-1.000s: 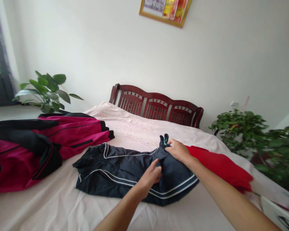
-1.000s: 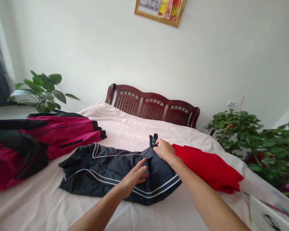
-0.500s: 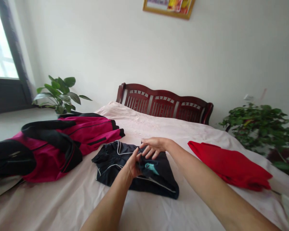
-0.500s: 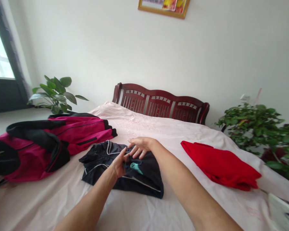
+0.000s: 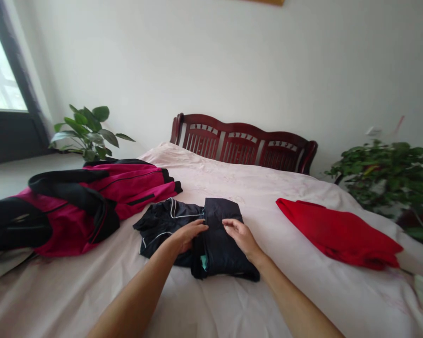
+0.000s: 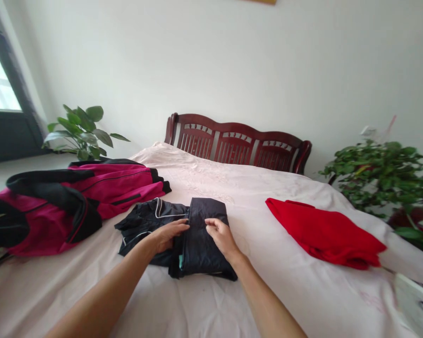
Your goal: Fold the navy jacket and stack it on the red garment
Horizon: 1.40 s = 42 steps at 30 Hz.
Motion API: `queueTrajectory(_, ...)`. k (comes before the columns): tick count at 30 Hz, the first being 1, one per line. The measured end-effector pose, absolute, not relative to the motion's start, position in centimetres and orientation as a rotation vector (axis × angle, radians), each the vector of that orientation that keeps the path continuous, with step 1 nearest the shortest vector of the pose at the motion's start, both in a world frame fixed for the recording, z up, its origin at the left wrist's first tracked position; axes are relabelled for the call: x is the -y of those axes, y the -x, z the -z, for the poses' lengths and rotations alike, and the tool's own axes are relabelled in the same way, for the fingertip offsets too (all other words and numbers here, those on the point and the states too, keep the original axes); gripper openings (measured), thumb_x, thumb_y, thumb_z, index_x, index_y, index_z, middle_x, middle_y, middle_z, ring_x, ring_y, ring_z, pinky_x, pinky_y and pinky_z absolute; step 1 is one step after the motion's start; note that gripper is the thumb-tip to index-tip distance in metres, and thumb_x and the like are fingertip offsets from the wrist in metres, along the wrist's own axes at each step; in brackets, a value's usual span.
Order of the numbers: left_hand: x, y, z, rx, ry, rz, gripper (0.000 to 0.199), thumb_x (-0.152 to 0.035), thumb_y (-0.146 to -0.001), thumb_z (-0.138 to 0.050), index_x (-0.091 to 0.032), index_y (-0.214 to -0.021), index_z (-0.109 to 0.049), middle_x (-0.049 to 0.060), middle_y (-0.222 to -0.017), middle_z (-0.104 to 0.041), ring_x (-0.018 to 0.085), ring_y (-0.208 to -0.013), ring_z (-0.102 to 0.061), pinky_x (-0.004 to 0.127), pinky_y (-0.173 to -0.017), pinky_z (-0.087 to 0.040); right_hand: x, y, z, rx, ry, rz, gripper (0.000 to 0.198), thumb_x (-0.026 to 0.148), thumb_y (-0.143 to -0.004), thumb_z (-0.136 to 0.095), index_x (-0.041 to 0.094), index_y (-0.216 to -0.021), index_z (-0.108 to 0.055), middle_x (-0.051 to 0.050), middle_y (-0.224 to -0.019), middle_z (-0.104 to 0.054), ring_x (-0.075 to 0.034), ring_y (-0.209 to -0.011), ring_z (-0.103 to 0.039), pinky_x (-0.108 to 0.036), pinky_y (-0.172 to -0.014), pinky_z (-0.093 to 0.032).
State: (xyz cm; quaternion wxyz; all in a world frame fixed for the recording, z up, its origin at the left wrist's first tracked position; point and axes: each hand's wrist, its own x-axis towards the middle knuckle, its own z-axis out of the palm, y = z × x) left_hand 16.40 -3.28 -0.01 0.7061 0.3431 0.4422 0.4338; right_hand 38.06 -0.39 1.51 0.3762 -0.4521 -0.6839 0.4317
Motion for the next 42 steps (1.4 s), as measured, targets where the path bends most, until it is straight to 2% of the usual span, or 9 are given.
queueTrajectory(4,5.7,-14.3,-0.9,-1.073,-0.855,-0.872,0.071,-0.019,-0.075,-0.071,-0.024,-0.143,-0.048,0.005,-0.095,-0.068,0.02,-0.082,-0.065,0.028,-0.064,-0.053,3.3,-38.7,-3.2,2.116,0.942,-1.116,0.072,0.055,-0.076,-0.072,0.022,-0.137,-0.057,-0.012,-0.144,-0.055,-0.028,-0.135,-0.048,-0.047,-0.116,-0.033)
queueTrajectory(7,7.0,-13.9,-0.6,-1.158,-0.966,-0.9,0.076,-0.013,-0.071,-0.072,-0.023,-0.142,-0.048,0.002,-0.09,-0.063,0.017,-0.08,-0.062,0.026,-0.066,-0.052,5.6,-38.6,-3.3,2.483,0.925,-0.913,0.102,0.046,-0.057,-0.088,0.022,-0.147,-0.047,-0.012,-0.156,-0.041,-0.032,-0.144,-0.035,-0.049,-0.12,-0.025)
queueTrajectory(13,6.9,-15.4,1.1,-1.216,-1.013,-1.065,0.075,-0.007,-0.068,-0.065,-0.018,-0.14,-0.045,-0.003,-0.077,-0.058,0.011,-0.062,-0.057,0.02,-0.054,-0.043,6.6,-38.1,-0.6,2.242,1.095,-0.803,0.044,0.04,-0.088,-0.063,0.026,-0.129,-0.066,-0.007,-0.14,-0.061,-0.028,-0.136,-0.049,-0.05,-0.118,-0.03)
queueTrajectory(19,4.6,-15.9,1.5,-1.26,-1.087,-1.228,0.065,-0.011,-0.071,-0.062,-0.019,-0.134,-0.05,-0.004,-0.075,-0.056,0.007,-0.053,-0.05,0.017,-0.05,-0.038,5.1,-38.9,-0.2,1.575,1.053,-1.36,0.061,0.063,-0.084,-0.062,0.017,-0.124,-0.069,-0.013,-0.119,-0.072,-0.033,-0.12,-0.062,-0.053,-0.11,-0.04)
queueTrajectory(24,4.8,-16.7,2.1,-1.384,-1.218,-1.314,0.051,-0.008,-0.072,-0.062,-0.02,-0.121,-0.059,0.002,-0.09,-0.064,0.016,-0.077,-0.062,0.028,-0.076,-0.052,5.0,-39.0,0.8,1.337,1.044,-1.457,0.062,0.062,-0.08,-0.068,0.015,-0.122,-0.069,-0.015,-0.121,-0.071,-0.033,-0.126,-0.058,-0.051,-0.11,-0.039)
queueTrajectory(28,6.8,-17.5,1.4,-1.532,-1.47,-1.5,0.029,-0.015,-0.081,-0.061,-0.026,-0.108,-0.066,0.006,-0.12,-0.059,0.024,-0.116,-0.054,0.035,-0.105,-0.039,5.5,-38.8,1.3,1.469,1.07,-1.33,0.057,0.062,-0.082,-0.065,0.018,-0.118,-0.071,-0.01,-0.122,-0.071,-0.031,-0.124,-0.059,-0.048,-0.114,-0.035)
queueTrajectory(31,7.6,-18.3,1.0,-1.555,-1.59,-1.481,0.014,-0.03,-0.089,-0.057,-0.025,-0.096,-0.069,0.004,-0.1,-0.066,0.023,-0.098,-0.06,0.032,-0.092,-0.044,6.0,-38.6,1.1,1.561,1.086,-1.266,0.056,0.064,-0.083,-0.063,0.019,-0.115,-0.073,-0.009,-0.118,-0.073,-0.031,-0.118,-0.062,-0.047,-0.111,-0.037)
queueTrajectory(35,7.4,-19.3,1.3,-1.371,-1.401,-1.311,0.022,-0.039,-0.086,-0.06,-0.02,-0.087,-0.072,0.003,-0.079,-0.069,0.019,-0.075,-0.061,0.027,-0.069,-0.044,6.3,-38.2,1.0,1.626,1.088,-1.204,0.052,0.062,-0.084,-0.062,0.022,-0.116,-0.072,-0.007,-0.119,-0.073,-0.031,-0.117,-0.062,-0.047,-0.108,-0.041)
queueTrajectory(42,7.1,-19.7,1.6,-1.119,-1.176,-1.283,0.023,-0.033,-0.071,-0.076,-0.016,-0.084,-0.071,0.001,-0.071,-0.066,0.014,-0.063,-0.057,0.024,-0.062,-0.042,6.6,-38.1,1.2,1.673,1.092,-1.137,0.046,0.058,-0.086,-0.062,0.023,-0.114,-0.073,-0.006,-0.114,-0.074,-0.03,-0.112,-0.064,-0.045,-0.104,-0.045)
